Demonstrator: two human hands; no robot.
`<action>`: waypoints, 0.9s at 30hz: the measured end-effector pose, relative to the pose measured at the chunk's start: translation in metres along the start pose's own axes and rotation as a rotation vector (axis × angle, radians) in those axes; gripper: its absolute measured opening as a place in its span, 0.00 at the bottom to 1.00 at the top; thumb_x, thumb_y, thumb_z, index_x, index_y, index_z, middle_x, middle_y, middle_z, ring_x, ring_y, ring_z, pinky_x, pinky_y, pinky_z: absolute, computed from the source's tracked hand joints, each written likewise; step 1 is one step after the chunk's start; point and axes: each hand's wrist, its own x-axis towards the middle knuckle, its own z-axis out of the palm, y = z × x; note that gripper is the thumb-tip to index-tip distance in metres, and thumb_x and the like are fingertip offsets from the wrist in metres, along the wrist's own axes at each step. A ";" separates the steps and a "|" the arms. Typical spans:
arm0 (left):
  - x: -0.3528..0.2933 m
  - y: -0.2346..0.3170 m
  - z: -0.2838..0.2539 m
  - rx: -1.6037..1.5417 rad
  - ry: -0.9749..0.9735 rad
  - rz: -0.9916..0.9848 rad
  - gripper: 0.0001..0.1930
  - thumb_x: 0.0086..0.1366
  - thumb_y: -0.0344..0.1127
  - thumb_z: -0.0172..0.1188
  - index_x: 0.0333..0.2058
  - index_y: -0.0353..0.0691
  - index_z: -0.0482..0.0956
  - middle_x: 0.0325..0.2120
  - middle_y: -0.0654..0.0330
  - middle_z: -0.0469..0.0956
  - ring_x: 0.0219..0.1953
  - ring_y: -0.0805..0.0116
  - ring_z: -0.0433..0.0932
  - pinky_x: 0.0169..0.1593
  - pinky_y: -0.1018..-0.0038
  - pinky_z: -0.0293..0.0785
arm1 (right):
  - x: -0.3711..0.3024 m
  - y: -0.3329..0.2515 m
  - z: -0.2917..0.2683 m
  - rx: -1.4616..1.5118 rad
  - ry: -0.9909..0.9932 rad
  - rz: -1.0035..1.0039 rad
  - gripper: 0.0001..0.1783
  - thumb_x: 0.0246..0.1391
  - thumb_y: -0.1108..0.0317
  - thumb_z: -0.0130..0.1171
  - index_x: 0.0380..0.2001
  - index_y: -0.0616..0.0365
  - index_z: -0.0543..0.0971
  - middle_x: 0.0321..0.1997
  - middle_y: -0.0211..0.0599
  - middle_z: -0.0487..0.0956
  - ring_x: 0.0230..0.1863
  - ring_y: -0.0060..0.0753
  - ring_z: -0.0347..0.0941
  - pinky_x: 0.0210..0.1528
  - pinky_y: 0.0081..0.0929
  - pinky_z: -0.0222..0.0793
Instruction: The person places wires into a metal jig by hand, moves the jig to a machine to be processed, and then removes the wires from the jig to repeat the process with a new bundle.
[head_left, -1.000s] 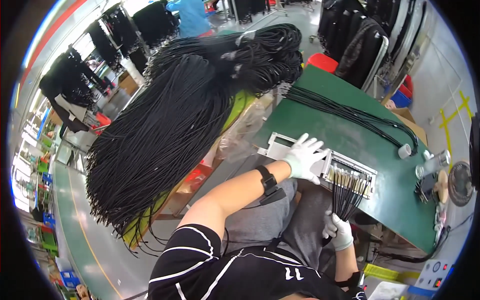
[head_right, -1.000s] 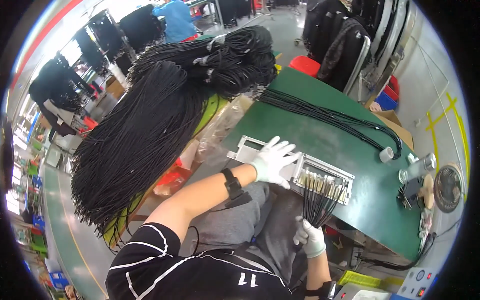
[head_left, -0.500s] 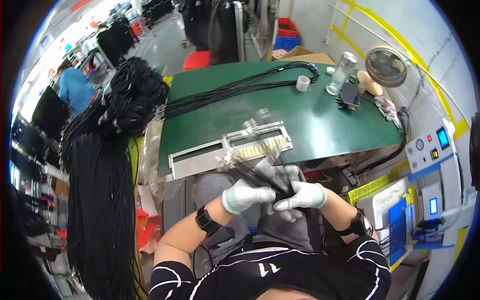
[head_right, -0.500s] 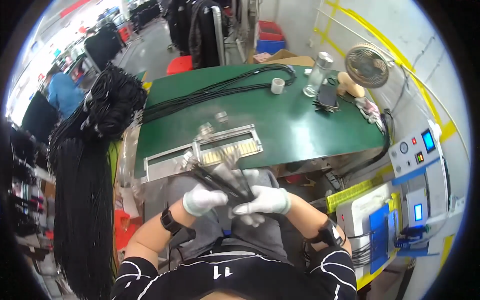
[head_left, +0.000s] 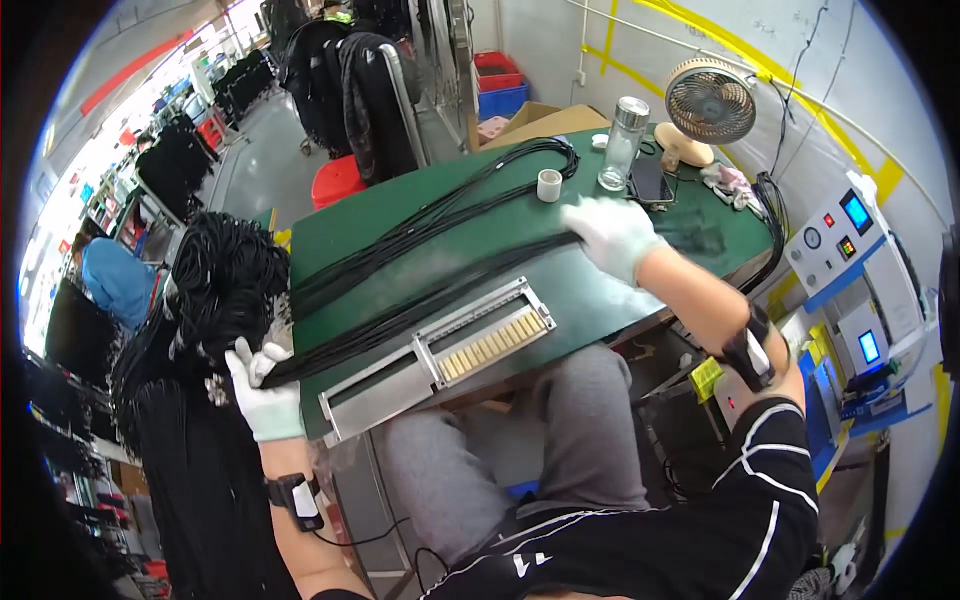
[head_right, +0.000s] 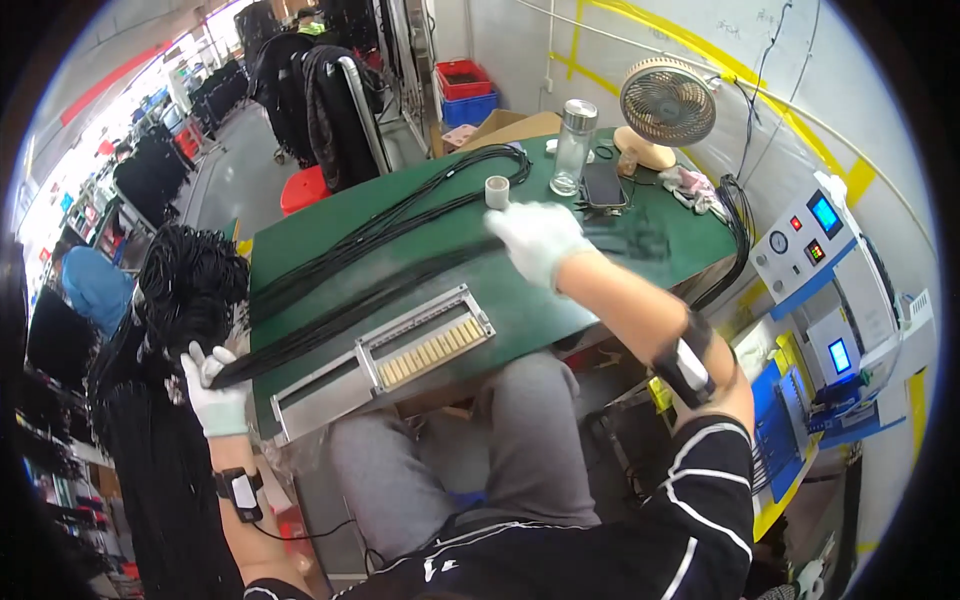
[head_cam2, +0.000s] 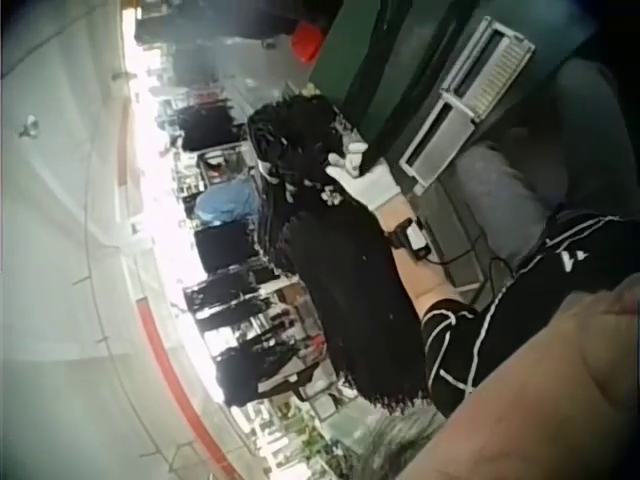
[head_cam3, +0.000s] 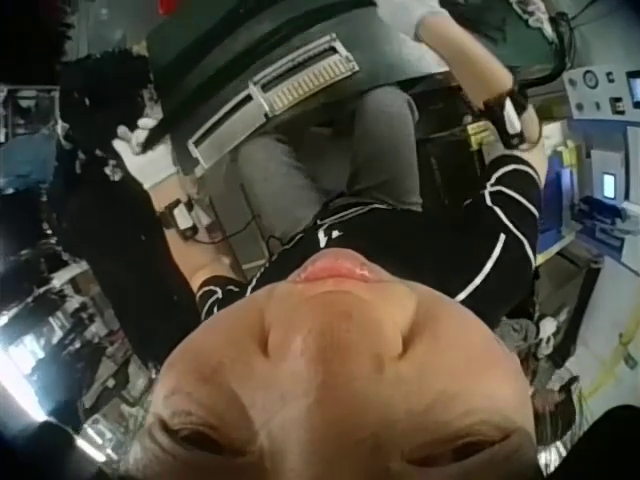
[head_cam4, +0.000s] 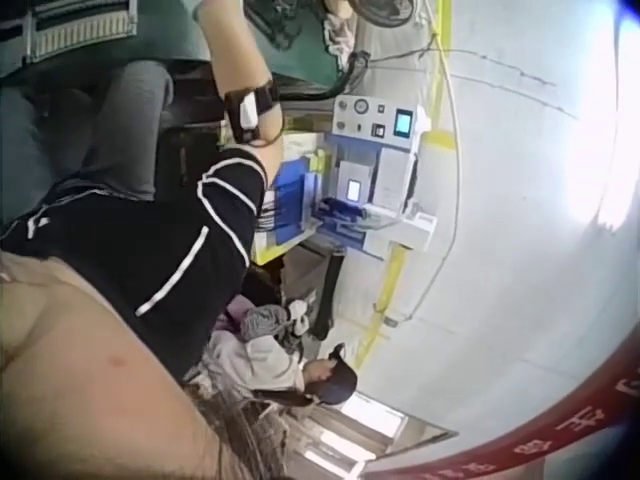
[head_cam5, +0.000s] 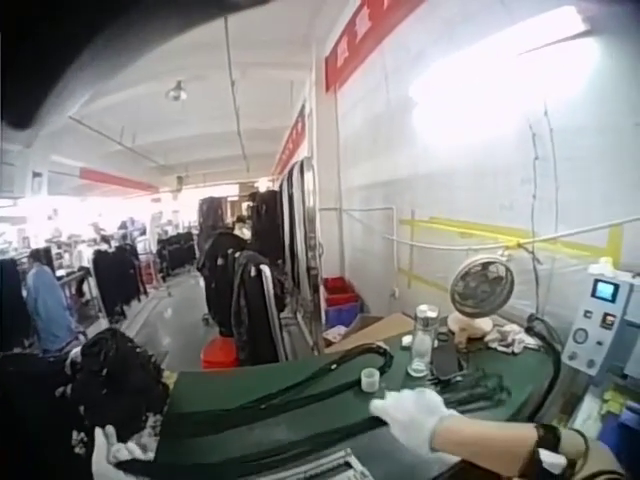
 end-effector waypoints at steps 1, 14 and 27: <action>0.002 0.005 -0.008 0.036 0.081 0.049 0.19 0.73 0.50 0.53 0.41 0.40 0.83 0.12 0.71 0.60 0.17 0.77 0.63 0.44 0.70 0.78 | 0.034 -0.004 0.002 -0.061 0.078 -0.063 0.06 0.51 0.70 0.54 0.33 0.48 0.77 0.33 0.38 0.78 0.42 0.46 0.77 0.43 0.43 0.71; 0.109 -0.027 -0.039 1.025 0.435 -0.328 0.29 0.62 0.60 0.64 0.41 0.34 0.79 0.29 0.58 0.81 0.31 0.64 0.81 0.46 0.64 0.81 | 0.176 0.046 0.187 -0.165 0.050 -0.067 0.24 0.45 0.56 0.68 0.49 0.41 0.81 0.52 0.42 0.78 0.60 0.46 0.70 0.67 0.39 0.57; -0.031 -0.036 -0.042 2.402 -0.389 0.051 0.12 0.57 0.45 0.68 0.30 0.42 0.82 0.29 0.58 0.78 0.37 0.56 0.78 0.41 0.64 0.74 | 0.014 -0.079 0.124 0.533 -0.065 -0.646 0.42 0.27 0.48 0.76 0.53 0.47 0.79 0.65 0.58 0.66 0.67 0.67 0.58 0.69 0.61 0.51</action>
